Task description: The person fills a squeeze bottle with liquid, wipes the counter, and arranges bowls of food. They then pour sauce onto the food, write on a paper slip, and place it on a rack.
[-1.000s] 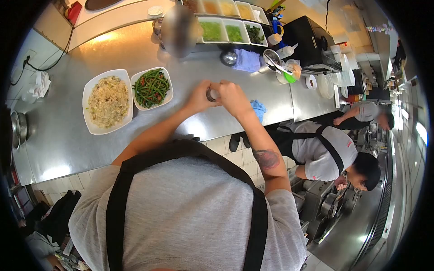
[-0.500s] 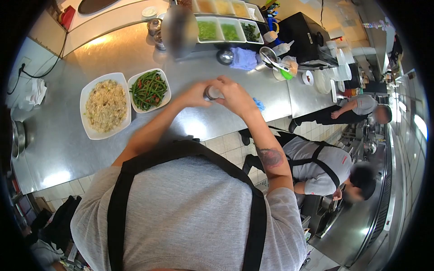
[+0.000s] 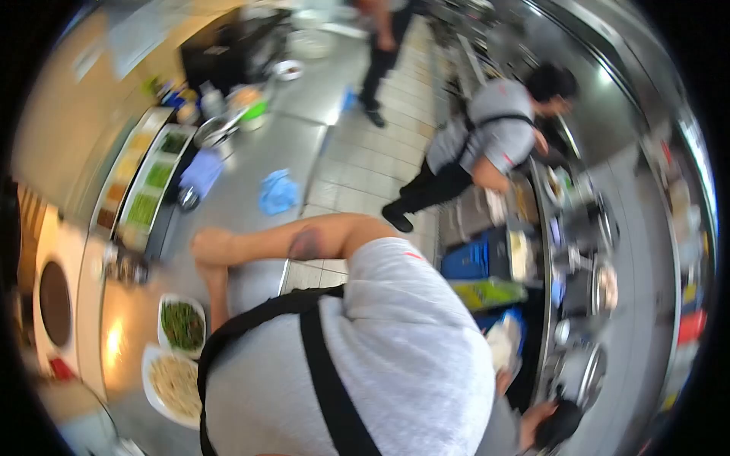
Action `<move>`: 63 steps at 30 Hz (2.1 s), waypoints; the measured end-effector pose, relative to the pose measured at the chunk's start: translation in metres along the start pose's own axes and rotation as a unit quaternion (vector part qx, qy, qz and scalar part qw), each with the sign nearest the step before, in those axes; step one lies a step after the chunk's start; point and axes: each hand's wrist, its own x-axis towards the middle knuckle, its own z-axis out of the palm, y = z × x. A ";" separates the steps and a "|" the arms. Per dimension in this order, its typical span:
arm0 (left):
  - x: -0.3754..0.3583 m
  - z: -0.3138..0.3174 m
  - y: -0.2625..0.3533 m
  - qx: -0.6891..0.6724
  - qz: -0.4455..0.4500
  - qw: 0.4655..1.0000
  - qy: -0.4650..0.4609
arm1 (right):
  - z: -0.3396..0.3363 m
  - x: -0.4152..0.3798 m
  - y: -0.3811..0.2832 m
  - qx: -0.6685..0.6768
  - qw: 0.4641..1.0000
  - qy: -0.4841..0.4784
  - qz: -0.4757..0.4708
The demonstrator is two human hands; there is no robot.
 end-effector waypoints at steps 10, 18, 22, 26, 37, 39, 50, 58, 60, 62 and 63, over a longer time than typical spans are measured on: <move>0.001 0.007 0.006 -0.219 0.004 0.971 -0.096 | 0.021 -0.021 0.012 0.124 0.969 0.001 0.212; 0.023 -0.035 0.033 0.007 -0.049 0.899 -0.435 | -0.023 -0.058 0.040 0.036 0.995 -0.054 -0.075; 0.004 -0.010 0.025 -0.038 0.022 0.952 -0.303 | -0.006 -0.073 0.037 0.077 0.996 -0.009 0.048; -0.011 0.042 0.009 -0.208 0.023 0.977 -0.043 | 0.006 -0.073 0.023 0.091 0.969 0.063 0.218; 0.004 0.010 0.039 -0.120 -0.048 0.950 -0.286 | -0.004 -0.078 0.034 0.029 0.988 0.058 0.141; 0.006 0.001 0.038 -0.098 -0.061 0.938 -0.327 | -0.010 -0.079 0.038 0.036 0.995 0.034 0.084; -0.011 0.079 0.027 -0.190 0.089 0.978 -0.017 | 0.008 -0.078 0.039 0.059 0.963 0.086 0.248; -0.017 0.096 0.021 -0.224 0.077 0.970 0.047 | 0.006 -0.087 0.031 0.061 0.941 0.116 0.313; -0.017 0.088 0.015 -0.217 0.073 0.973 0.031 | 0.001 -0.087 0.032 0.054 0.951 0.069 0.297; -0.018 0.077 0.008 -0.200 0.060 0.978 0.017 | -0.017 -0.093 0.033 0.066 0.962 0.019 0.265; -0.016 0.072 0.001 -0.182 0.055 0.982 0.012 | -0.025 -0.096 0.035 0.077 0.969 -0.009 0.236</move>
